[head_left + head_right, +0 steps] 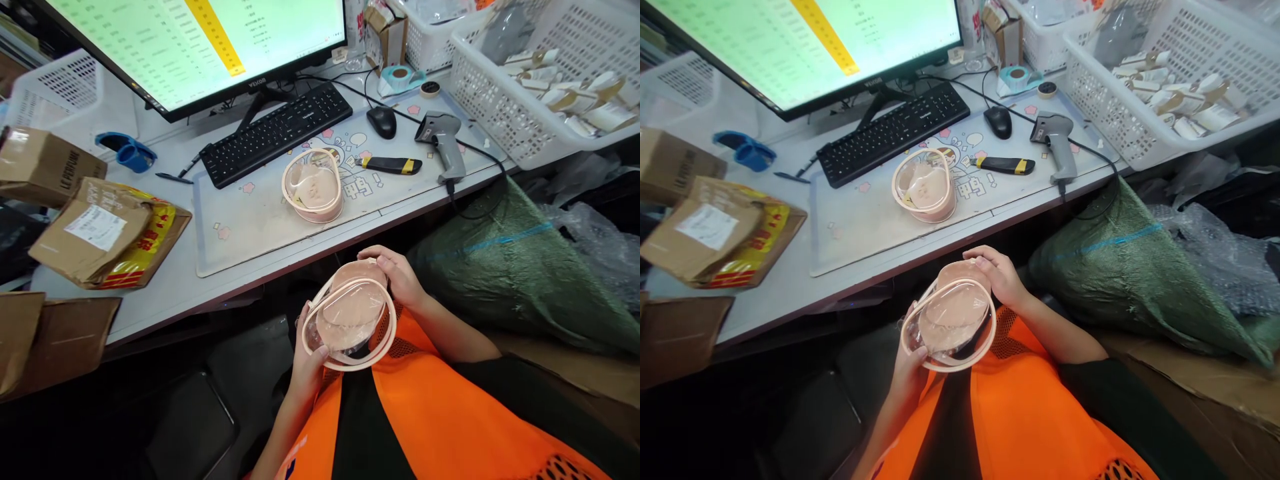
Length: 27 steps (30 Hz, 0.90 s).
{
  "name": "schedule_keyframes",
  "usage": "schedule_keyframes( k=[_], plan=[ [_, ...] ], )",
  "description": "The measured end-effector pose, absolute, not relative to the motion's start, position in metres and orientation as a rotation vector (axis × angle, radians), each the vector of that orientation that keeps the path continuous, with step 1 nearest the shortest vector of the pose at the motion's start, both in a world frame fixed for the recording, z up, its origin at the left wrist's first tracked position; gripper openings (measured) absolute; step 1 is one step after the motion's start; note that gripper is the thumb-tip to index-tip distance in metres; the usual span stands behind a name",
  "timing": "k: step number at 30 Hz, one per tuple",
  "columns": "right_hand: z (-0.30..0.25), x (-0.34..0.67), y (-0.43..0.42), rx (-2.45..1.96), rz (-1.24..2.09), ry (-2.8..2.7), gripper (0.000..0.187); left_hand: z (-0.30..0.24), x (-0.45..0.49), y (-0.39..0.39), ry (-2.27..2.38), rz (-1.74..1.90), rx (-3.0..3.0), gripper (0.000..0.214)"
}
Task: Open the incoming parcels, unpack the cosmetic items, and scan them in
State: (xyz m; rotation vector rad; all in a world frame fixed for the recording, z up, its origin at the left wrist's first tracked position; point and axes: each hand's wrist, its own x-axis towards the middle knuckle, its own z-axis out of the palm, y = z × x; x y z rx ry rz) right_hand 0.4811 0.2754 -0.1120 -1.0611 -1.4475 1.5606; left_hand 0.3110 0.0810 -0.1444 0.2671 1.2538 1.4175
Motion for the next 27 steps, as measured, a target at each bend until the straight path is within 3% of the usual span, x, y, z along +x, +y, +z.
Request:
schedule_keyframes(
  k=[8,16,20,27],
  plan=[
    [-0.111,0.48,0.28,-1.106,1.487,-1.652,0.015,-0.145,0.312,0.079,1.238,1.41,0.238,0.101],
    [-0.113,0.483,0.278,-1.284,1.558,-1.607,0.02,-0.138,0.313,0.079,1.151,1.399,0.167,0.092],
    [-0.12,0.483,0.276,-1.214,1.588,-1.518,0.033,-0.143,0.315,0.079,1.142,1.425,0.159,0.09],
    [-0.125,0.493,0.279,-0.933,1.297,-1.829,0.026,-0.159,0.313,0.08,1.192,1.57,0.131,0.079]
  ],
)
